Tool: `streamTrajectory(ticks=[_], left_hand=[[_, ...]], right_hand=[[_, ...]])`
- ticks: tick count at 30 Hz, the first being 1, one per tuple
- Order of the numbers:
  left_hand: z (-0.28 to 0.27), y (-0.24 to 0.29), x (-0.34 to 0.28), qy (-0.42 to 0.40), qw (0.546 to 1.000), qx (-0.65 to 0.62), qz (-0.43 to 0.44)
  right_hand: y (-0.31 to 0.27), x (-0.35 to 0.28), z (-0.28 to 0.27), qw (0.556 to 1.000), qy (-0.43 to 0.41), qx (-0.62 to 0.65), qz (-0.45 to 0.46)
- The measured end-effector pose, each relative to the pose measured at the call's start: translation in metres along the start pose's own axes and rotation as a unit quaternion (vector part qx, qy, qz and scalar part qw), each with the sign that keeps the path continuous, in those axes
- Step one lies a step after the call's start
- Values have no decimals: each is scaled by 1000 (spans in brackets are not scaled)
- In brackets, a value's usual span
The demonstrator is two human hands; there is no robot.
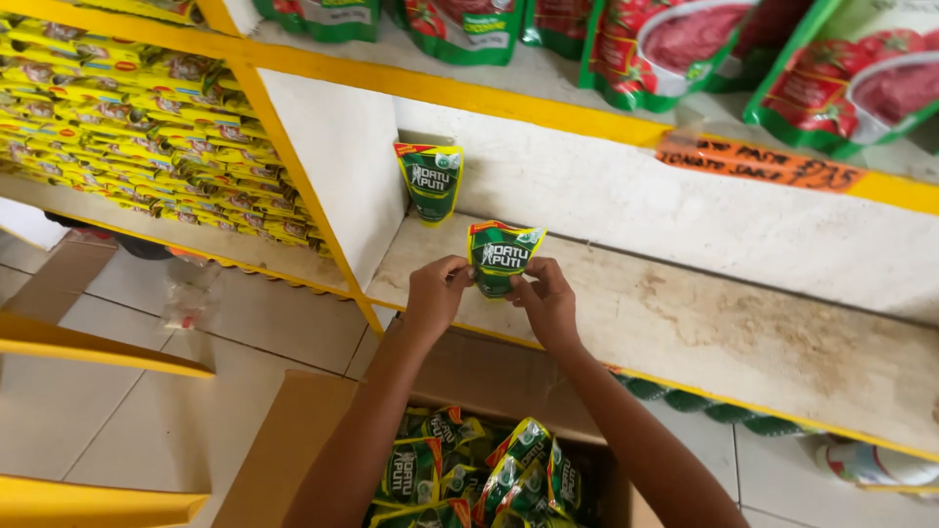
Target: Stocking a grocery shelf by taking pouches of condiment from a cardboard box and arranging them on the shelf.
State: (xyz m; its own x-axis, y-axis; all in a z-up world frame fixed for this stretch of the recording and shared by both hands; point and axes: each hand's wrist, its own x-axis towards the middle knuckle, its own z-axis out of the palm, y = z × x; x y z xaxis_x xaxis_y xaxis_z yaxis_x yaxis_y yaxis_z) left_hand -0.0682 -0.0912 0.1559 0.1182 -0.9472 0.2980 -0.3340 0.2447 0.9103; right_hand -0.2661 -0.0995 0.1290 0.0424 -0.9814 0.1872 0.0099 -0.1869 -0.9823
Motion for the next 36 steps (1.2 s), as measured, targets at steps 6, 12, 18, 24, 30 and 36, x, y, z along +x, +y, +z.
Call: streamTrajectory(ticks=[6, 12, 18, 24, 30, 36], left_hand=[[8, -15, 9, 30, 999, 8, 12], [18, -23, 26, 70, 997, -18, 13], [17, -19, 46, 105, 994, -36, -12], [22, -41, 69, 158, 987, -25, 25], [19, -45, 79, 147, 987, -68, -22], [31, -64, 88, 149, 987, -66, -12]], right_hand=[[27, 18, 3, 999, 20, 45, -5], [28, 39, 13, 998, 46, 42, -4], [33, 64, 26, 997, 53, 51, -16], [40, 90, 43, 996, 67, 64, -11], [46, 108, 54, 997, 73, 36, -12], [44, 119, 59, 996, 86, 33, -7]])
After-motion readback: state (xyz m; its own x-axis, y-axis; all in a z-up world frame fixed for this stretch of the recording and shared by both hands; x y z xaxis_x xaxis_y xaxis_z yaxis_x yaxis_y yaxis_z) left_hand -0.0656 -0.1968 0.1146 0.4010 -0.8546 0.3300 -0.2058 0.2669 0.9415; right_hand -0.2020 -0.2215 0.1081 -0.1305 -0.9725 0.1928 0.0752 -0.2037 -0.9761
